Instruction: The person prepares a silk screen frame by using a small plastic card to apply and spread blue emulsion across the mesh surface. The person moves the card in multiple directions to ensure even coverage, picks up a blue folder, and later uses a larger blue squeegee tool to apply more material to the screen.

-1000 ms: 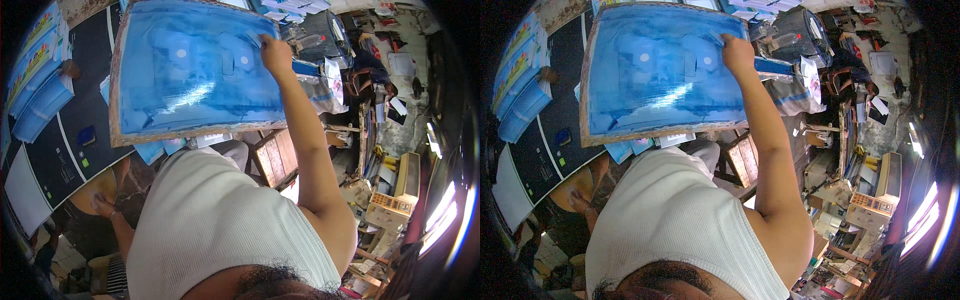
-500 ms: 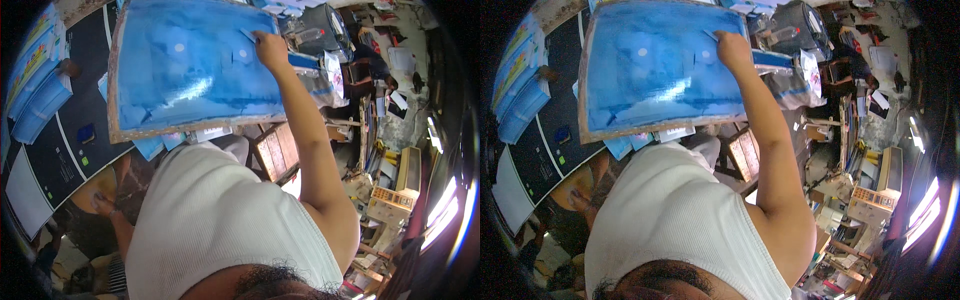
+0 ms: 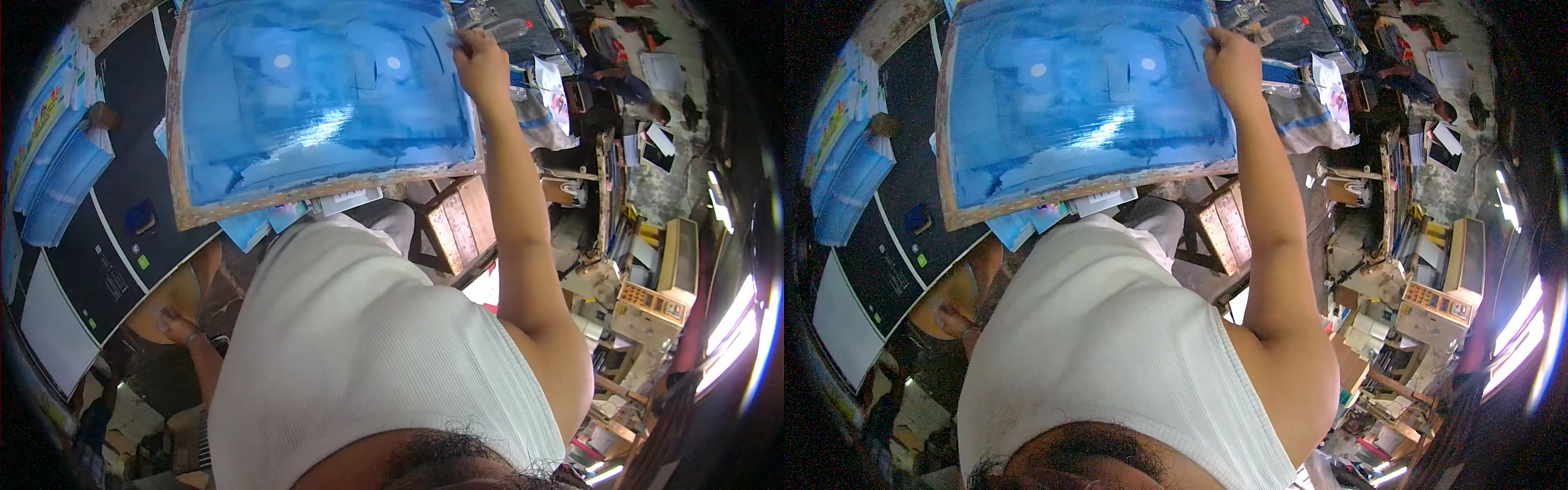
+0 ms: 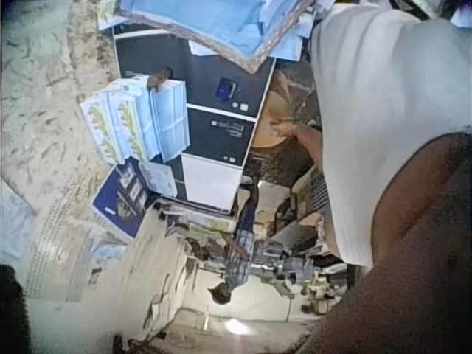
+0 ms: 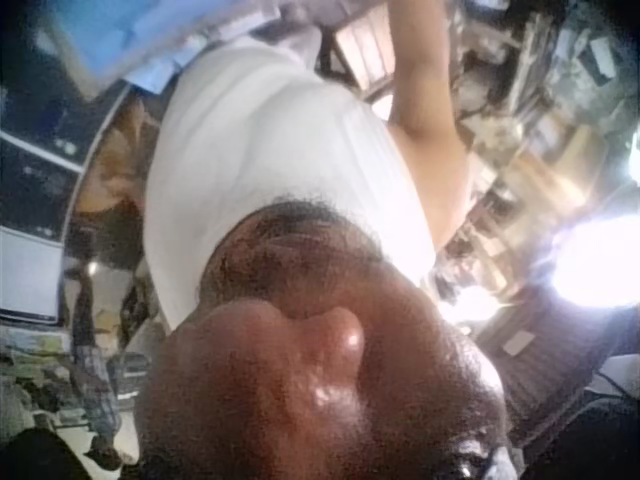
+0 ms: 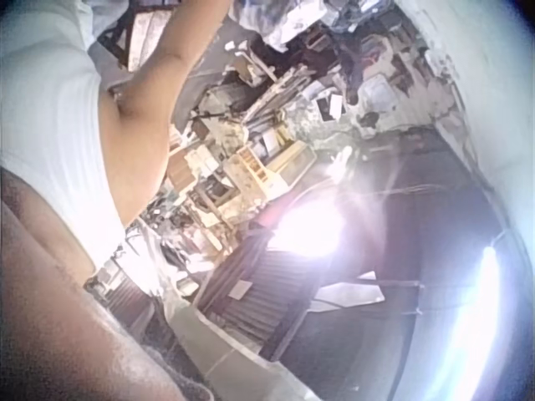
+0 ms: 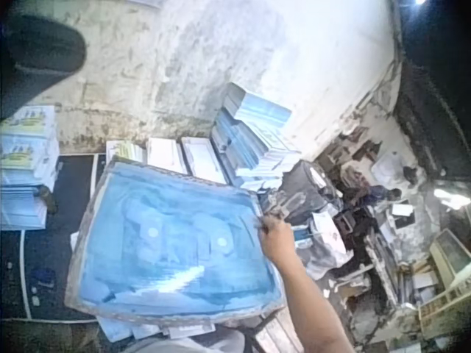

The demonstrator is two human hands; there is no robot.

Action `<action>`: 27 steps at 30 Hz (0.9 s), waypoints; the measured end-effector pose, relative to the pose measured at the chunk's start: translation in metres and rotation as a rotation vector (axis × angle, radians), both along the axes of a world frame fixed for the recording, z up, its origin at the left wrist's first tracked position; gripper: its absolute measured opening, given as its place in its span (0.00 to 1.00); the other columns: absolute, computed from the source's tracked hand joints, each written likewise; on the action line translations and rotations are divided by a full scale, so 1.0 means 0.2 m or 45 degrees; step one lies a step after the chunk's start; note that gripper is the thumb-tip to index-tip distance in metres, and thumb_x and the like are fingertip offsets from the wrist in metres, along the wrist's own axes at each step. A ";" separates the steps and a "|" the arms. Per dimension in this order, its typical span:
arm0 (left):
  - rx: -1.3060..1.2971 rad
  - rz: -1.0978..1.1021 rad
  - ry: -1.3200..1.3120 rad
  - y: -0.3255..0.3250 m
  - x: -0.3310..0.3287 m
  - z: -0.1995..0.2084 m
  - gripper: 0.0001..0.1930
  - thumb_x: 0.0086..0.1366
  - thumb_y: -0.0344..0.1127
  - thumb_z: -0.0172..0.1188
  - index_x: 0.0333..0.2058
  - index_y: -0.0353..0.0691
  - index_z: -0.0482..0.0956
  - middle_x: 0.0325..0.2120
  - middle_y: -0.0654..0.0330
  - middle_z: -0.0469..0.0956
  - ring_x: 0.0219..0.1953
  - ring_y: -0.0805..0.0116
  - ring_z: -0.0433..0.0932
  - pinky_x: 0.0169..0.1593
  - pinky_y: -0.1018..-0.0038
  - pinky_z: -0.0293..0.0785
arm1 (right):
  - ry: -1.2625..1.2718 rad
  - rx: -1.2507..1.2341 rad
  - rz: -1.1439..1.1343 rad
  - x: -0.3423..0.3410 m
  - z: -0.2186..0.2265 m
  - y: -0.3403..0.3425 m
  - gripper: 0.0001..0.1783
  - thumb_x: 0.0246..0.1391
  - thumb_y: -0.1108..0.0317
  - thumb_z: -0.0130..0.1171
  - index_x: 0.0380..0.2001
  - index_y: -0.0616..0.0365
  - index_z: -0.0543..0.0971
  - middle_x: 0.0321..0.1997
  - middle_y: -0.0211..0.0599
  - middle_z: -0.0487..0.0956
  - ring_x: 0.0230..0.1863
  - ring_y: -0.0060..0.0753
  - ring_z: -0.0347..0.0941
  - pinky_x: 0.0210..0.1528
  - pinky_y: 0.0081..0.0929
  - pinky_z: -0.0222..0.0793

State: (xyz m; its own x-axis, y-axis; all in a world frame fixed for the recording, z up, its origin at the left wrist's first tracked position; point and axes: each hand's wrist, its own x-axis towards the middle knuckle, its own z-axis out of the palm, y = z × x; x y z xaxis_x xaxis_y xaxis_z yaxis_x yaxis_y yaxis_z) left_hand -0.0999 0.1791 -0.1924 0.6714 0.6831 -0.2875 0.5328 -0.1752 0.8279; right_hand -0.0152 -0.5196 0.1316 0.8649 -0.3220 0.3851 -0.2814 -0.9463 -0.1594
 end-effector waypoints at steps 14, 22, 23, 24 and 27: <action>0.873 -0.518 0.140 0.12 -0.04 -0.24 0.18 0.63 0.38 0.48 0.40 0.26 0.76 0.38 0.50 0.74 0.43 0.57 0.75 0.42 0.62 0.74 | 0.248 0.082 -0.003 0.05 -0.09 0.46 0.18 0.46 0.71 0.55 0.43 0.55 0.82 0.34 0.51 0.81 0.36 0.54 0.79 0.44 0.44 0.74; -0.145 0.184 -0.050 -0.09 -0.01 -0.01 0.21 0.64 0.44 0.50 0.43 0.28 0.72 0.34 0.50 0.75 0.35 0.57 0.75 0.40 0.63 0.72 | 0.303 0.035 -0.070 0.08 -0.07 0.51 0.18 0.46 0.70 0.55 0.42 0.52 0.83 0.32 0.54 0.81 0.36 0.57 0.78 0.43 0.48 0.74; -0.149 0.185 -0.048 -0.11 -0.01 0.02 0.21 0.64 0.44 0.50 0.43 0.28 0.72 0.34 0.50 0.75 0.35 0.57 0.75 0.40 0.63 0.72 | 0.339 0.038 -0.091 0.08 -0.07 0.51 0.18 0.46 0.70 0.56 0.42 0.53 0.83 0.33 0.53 0.81 0.36 0.56 0.78 0.44 0.46 0.74; -0.106 0.110 0.038 -0.11 -0.02 0.04 0.21 0.64 0.44 0.50 0.44 0.28 0.72 0.34 0.51 0.75 0.35 0.58 0.75 0.40 0.63 0.72 | 0.375 0.041 -0.114 0.09 -0.08 0.52 0.18 0.46 0.70 0.57 0.43 0.53 0.83 0.34 0.51 0.81 0.37 0.54 0.79 0.44 0.43 0.75; -0.160 0.153 0.055 -0.13 -0.03 0.05 0.22 0.65 0.44 0.49 0.45 0.28 0.72 0.33 0.53 0.74 0.34 0.60 0.74 0.40 0.64 0.72 | 0.371 0.021 -0.029 0.10 -0.07 0.58 0.17 0.46 0.70 0.57 0.42 0.53 0.83 0.33 0.51 0.81 0.36 0.54 0.79 0.43 0.43 0.75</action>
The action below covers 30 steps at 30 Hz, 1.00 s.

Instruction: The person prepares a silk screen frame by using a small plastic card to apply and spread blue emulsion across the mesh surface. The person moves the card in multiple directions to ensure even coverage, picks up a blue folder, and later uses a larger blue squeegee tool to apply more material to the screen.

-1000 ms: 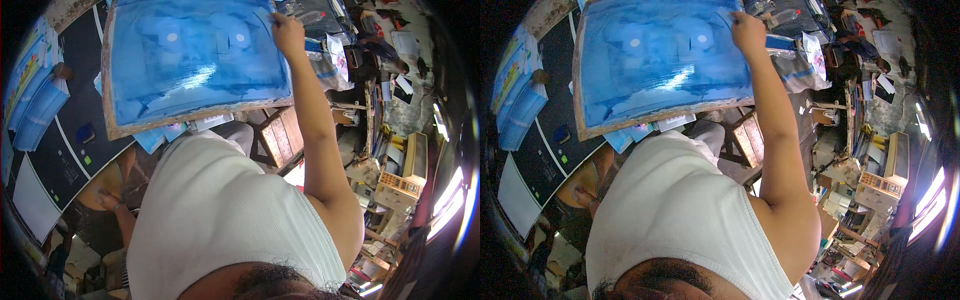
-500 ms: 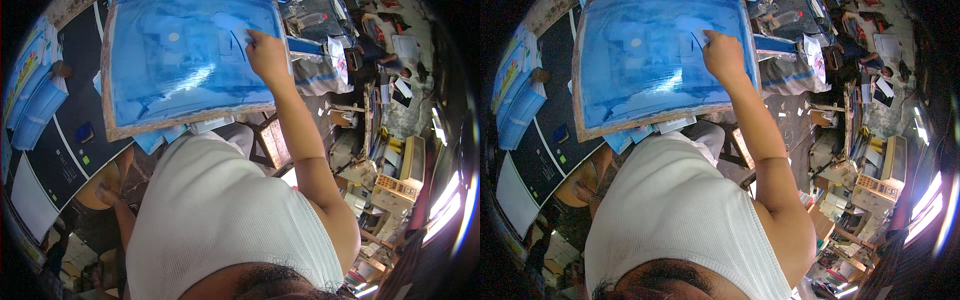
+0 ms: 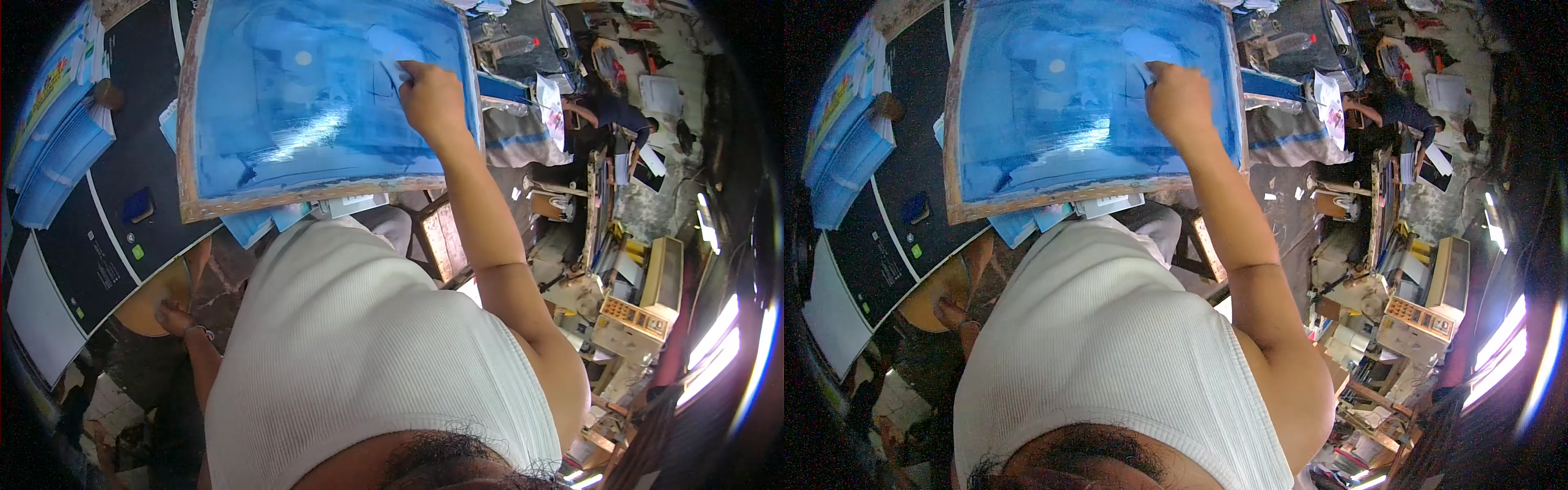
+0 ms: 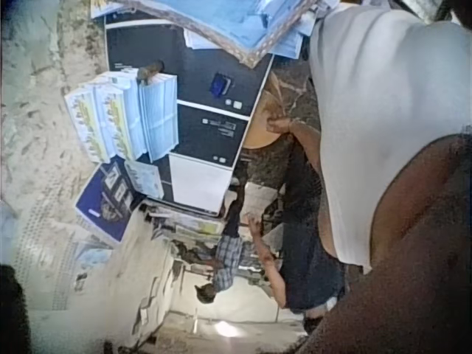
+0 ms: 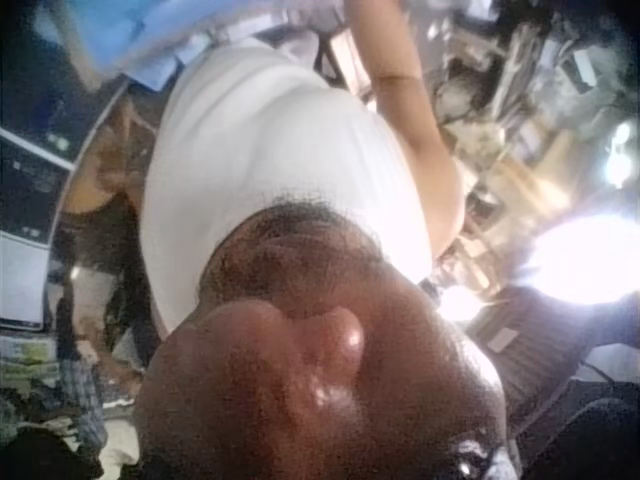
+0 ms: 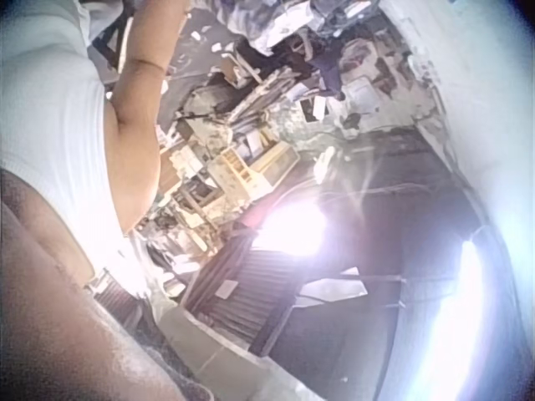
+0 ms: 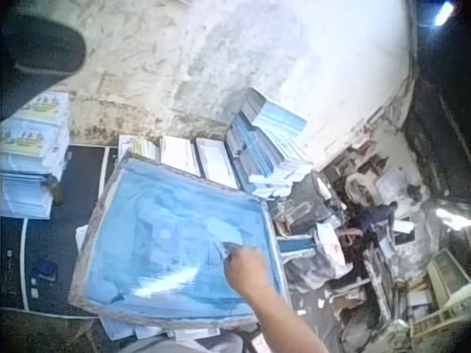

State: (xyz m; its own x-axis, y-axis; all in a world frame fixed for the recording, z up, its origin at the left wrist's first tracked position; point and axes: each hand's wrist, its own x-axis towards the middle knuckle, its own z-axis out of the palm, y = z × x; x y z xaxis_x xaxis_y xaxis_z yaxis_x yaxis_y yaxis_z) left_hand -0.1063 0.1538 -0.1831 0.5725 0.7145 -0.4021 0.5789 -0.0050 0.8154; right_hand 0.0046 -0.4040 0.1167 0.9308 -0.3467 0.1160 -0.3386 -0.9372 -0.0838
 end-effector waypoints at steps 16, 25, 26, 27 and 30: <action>0.025 -0.134 0.041 0.28 -0.09 -0.46 0.20 0.67 0.42 0.45 0.47 0.30 0.72 0.43 0.51 0.76 0.44 0.57 0.77 0.45 0.63 0.76 | -0.136 -0.037 -0.061 0.10 -0.01 -0.06 0.16 0.47 0.67 0.58 0.41 0.57 0.83 0.35 0.52 0.81 0.38 0.54 0.79 0.45 0.42 0.74; -0.067 0.078 0.023 0.14 -0.05 -0.22 0.22 0.66 0.44 0.48 0.49 0.32 0.72 0.43 0.49 0.76 0.41 0.57 0.76 0.45 0.64 0.74 | -0.062 -0.053 -0.154 0.11 -0.02 -0.01 0.16 0.46 0.69 0.57 0.41 0.57 0.83 0.36 0.53 0.81 0.39 0.55 0.79 0.45 0.42 0.74; -0.072 0.085 0.024 0.11 -0.04 -0.19 0.22 0.66 0.44 0.48 0.49 0.32 0.72 0.43 0.50 0.76 0.41 0.58 0.76 0.45 0.64 0.74 | -0.062 -0.058 -0.154 0.11 -0.03 0.00 0.16 0.46 0.69 0.57 0.41 0.57 0.83 0.36 0.53 0.81 0.39 0.55 0.79 0.45 0.42 0.74; -0.079 0.093 0.024 0.07 -0.03 -0.15 0.22 0.66 0.44 0.48 0.49 0.32 0.72 0.43 0.50 0.76 0.41 0.58 0.76 0.44 0.64 0.73 | -0.059 -0.036 -0.098 0.11 -0.03 0.01 0.17 0.46 0.69 0.57 0.41 0.56 0.83 0.36 0.54 0.81 0.38 0.55 0.79 0.45 0.42 0.74; -0.073 0.126 0.020 0.10 -0.04 -0.16 0.21 0.66 0.44 0.49 0.49 0.32 0.72 0.41 0.51 0.77 0.39 0.59 0.76 0.43 0.65 0.72 | -0.016 -0.005 0.016 0.11 -0.03 0.11 0.18 0.45 0.71 0.56 0.42 0.54 0.83 0.35 0.55 0.81 0.38 0.56 0.79 0.45 0.44 0.75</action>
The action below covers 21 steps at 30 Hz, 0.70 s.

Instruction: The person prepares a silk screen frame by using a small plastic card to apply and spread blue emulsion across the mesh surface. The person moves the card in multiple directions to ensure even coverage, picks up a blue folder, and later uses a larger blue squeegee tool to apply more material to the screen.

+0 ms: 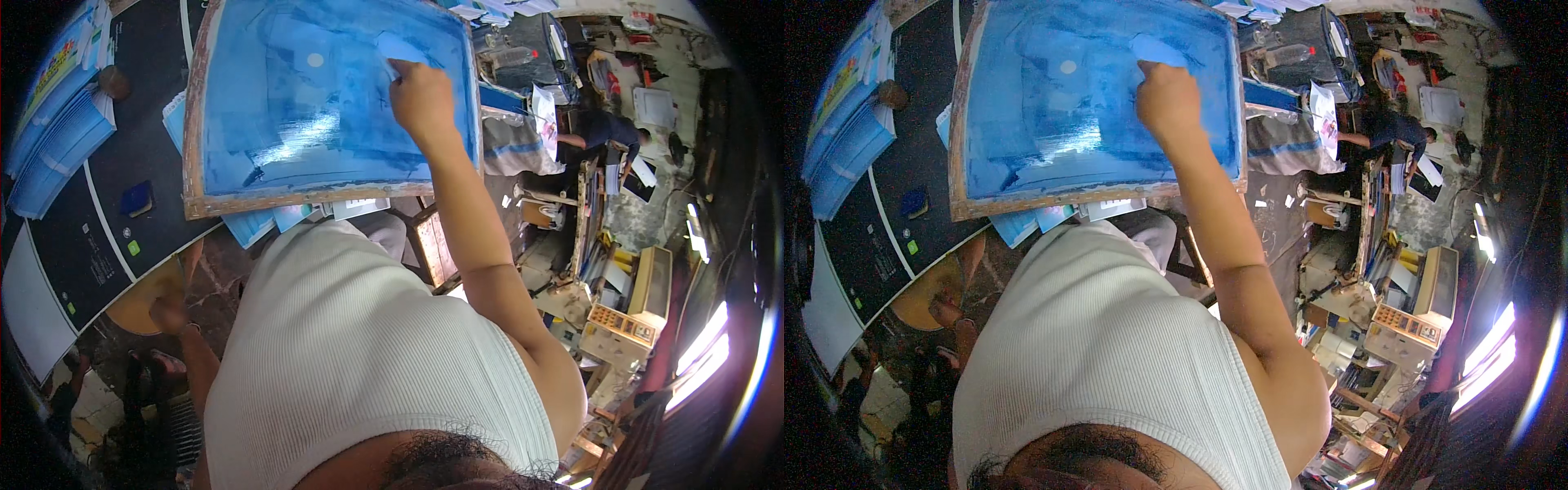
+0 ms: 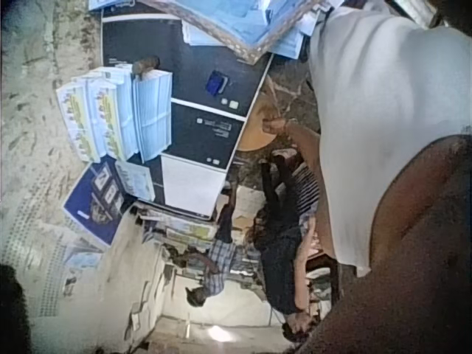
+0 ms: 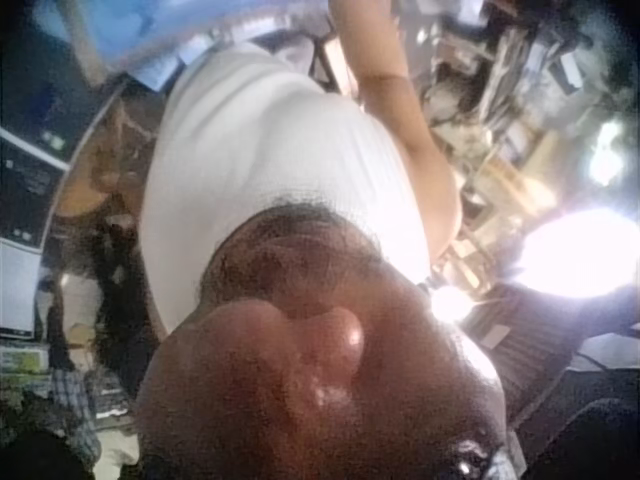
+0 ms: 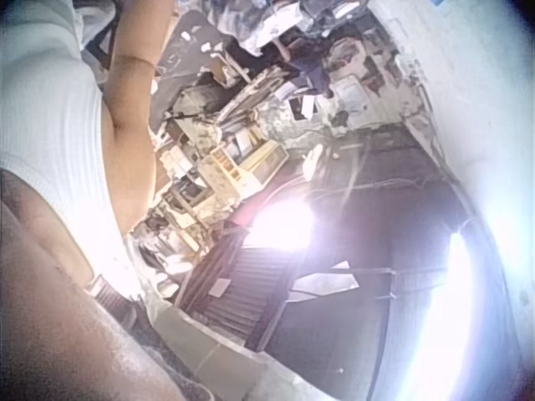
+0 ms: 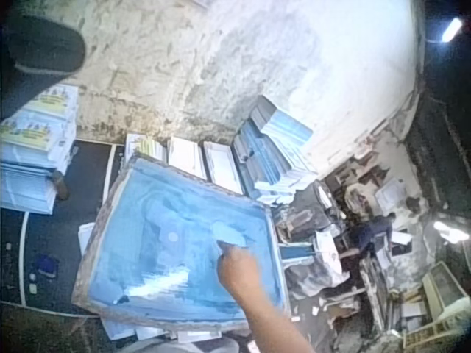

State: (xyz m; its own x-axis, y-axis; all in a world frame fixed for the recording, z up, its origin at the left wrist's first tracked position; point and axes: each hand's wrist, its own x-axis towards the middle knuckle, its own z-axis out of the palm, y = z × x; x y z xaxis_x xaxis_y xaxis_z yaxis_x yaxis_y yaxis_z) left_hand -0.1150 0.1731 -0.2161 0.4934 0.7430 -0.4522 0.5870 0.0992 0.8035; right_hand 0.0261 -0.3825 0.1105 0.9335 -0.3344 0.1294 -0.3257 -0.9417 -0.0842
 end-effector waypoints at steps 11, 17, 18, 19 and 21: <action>-0.090 -0.140 -0.063 0.17 -0.04 -0.26 0.17 0.65 0.41 0.50 0.44 0.32 0.71 0.34 0.55 0.77 0.35 0.65 0.75 0.39 0.68 0.72 | 0.020 -0.146 0.045 0.01 -0.01 -0.07 0.20 0.46 0.72 0.54 0.44 0.51 0.83 0.32 0.56 0.81 0.35 0.57 0.79 0.42 0.48 0.75; -0.042 -0.185 0.032 0.24 -0.06 -0.35 0.17 0.64 0.41 0.50 0.43 0.33 0.74 0.37 0.55 0.76 0.38 0.61 0.76 0.39 0.66 0.73 | 0.013 -0.047 0.056 0.00 -0.04 0.00 0.19 0.46 0.70 0.55 0.43 0.53 0.83 0.32 0.54 0.80 0.33 0.57 0.78 0.42 0.45 0.74; -0.050 -0.132 0.047 0.26 -0.07 -0.36 0.18 0.64 0.41 0.49 0.44 0.32 0.75 0.40 0.53 0.75 0.39 0.59 0.76 0.40 0.64 0.74 | 0.015 -0.041 0.061 0.00 -0.01 -0.01 0.19 0.46 0.70 0.55 0.43 0.53 0.83 0.32 0.54 0.80 0.33 0.57 0.78 0.42 0.45 0.74; -0.067 -0.082 0.063 0.24 -0.07 -0.36 0.19 0.64 0.41 0.49 0.44 0.31 0.76 0.43 0.52 0.74 0.40 0.56 0.76 0.42 0.62 0.75 | -0.044 -0.058 0.016 0.00 0.05 -0.04 0.19 0.46 0.70 0.55 0.43 0.52 0.83 0.32 0.55 0.80 0.34 0.57 0.78 0.42 0.45 0.74; -0.058 -0.127 0.066 0.23 -0.07 -0.34 0.20 0.63 0.41 0.49 0.44 0.30 0.76 0.46 0.50 0.72 0.41 0.54 0.76 0.43 0.61 0.75 | -0.100 -0.076 -0.025 0.01 0.06 -0.07 0.19 0.46 0.70 0.55 0.44 0.52 0.83 0.33 0.55 0.80 0.34 0.57 0.78 0.43 0.45 0.74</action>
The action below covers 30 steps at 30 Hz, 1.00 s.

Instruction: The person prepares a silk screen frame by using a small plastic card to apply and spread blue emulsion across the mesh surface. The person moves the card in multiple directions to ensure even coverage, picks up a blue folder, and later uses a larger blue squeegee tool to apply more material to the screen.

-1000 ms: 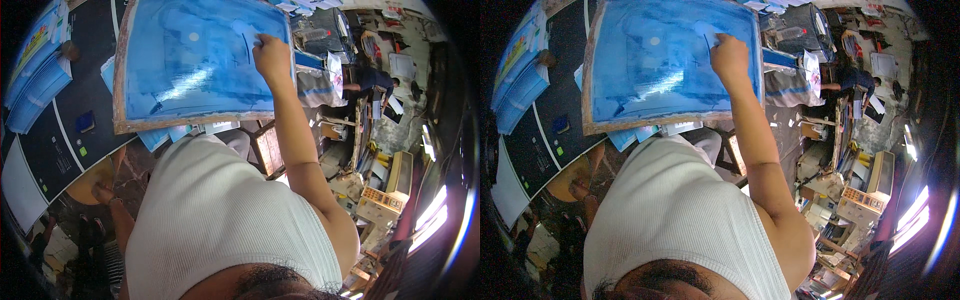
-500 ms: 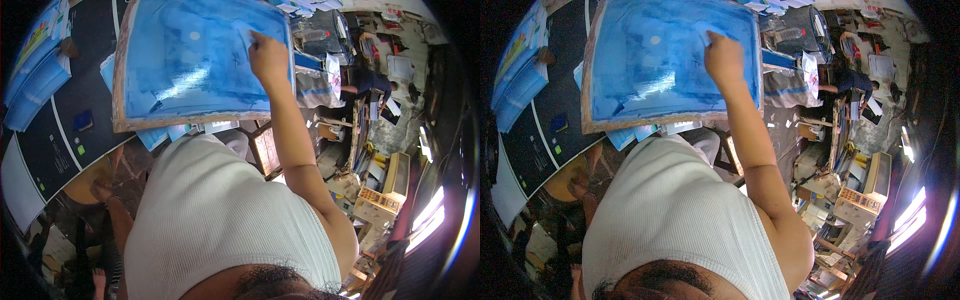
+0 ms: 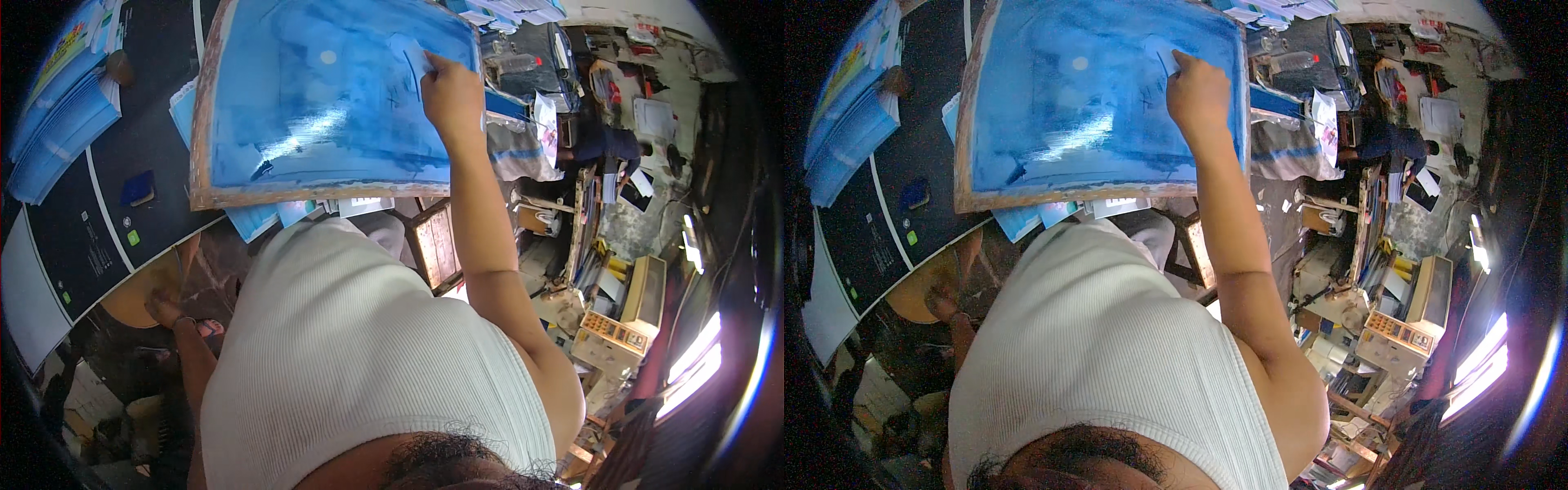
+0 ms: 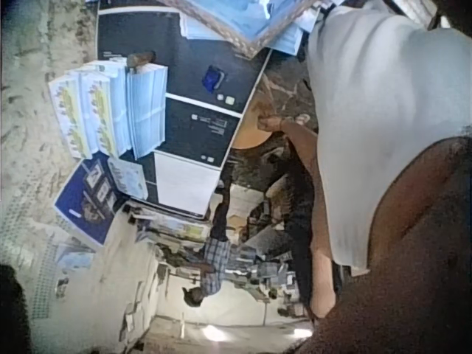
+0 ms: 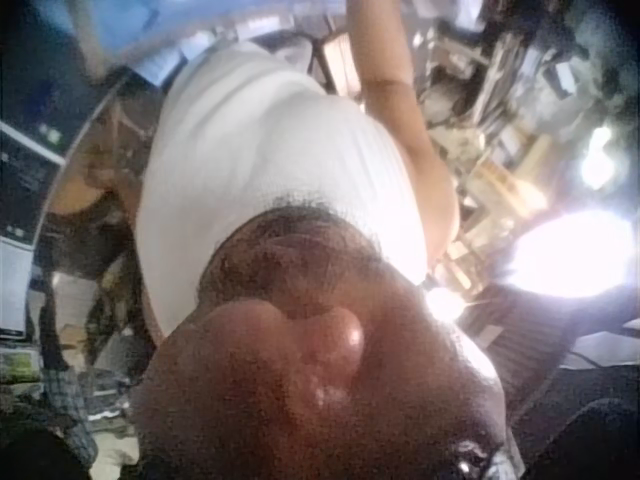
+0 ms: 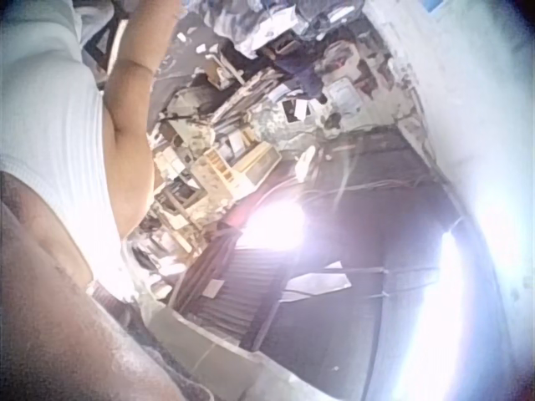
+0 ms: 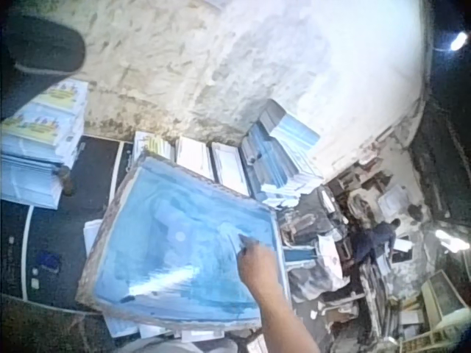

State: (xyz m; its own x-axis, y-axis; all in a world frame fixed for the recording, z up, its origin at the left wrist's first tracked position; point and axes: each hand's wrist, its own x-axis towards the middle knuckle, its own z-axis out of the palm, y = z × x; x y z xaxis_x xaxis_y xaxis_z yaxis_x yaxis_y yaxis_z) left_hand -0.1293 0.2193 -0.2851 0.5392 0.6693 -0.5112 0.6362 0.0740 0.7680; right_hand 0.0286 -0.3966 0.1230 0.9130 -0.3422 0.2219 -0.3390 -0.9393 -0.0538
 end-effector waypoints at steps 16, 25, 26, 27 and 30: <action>-0.023 0.133 -0.084 -0.04 -0.01 0.04 0.15 0.65 0.36 0.51 0.42 0.29 0.77 0.43 0.47 0.74 0.40 0.52 0.75 0.42 0.61 0.76 | 0.065 -0.054 -0.012 -0.04 -0.02 0.00 0.19 0.46 0.70 0.56 0.44 0.51 0.83 0.31 0.50 0.81 0.32 0.54 0.79 0.38 0.42 0.75; 0.004 0.144 -0.105 -0.05 -0.06 0.04 0.16 0.63 0.38 0.55 0.43 0.31 0.78 0.42 0.46 0.76 0.40 0.50 0.75 0.43 0.61 0.75 | 0.049 0.258 0.159 -0.23 0.00 0.27 0.18 0.47 0.71 0.57 0.44 0.52 0.83 0.30 0.49 0.81 0.30 0.51 0.79 0.36 0.38 0.75; -0.004 0.146 -0.117 -0.03 -0.08 0.02 0.16 0.63 0.38 0.55 0.43 0.32 0.78 0.42 0.46 0.76 0.40 0.50 0.75 0.43 0.61 0.75 | -0.055 0.312 0.118 -0.25 0.01 0.23 0.18 0.47 0.71 0.58 0.44 0.52 0.83 0.29 0.48 0.81 0.30 0.50 0.79 0.35 0.37 0.74; -0.008 0.154 -0.136 -0.01 -0.09 0.00 0.16 0.63 0.38 0.56 0.43 0.32 0.78 0.41 0.46 0.76 0.40 0.50 0.76 0.44 0.61 0.75 | -0.124 0.218 0.086 -0.25 -0.01 0.16 0.17 0.48 0.70 0.58 0.44 0.52 0.83 0.29 0.48 0.81 0.29 0.48 0.79 0.34 0.36 0.74; -0.010 0.113 -0.199 0.05 -0.13 -0.08 0.16 0.63 0.39 0.57 0.44 0.33 0.78 0.41 0.46 0.77 0.41 0.50 0.76 0.44 0.61 0.75 | -0.011 0.035 0.004 -0.24 -0.01 0.10 0.18 0.48 0.71 0.58 0.44 0.51 0.83 0.29 0.48 0.81 0.28 0.48 0.79 0.33 0.37 0.74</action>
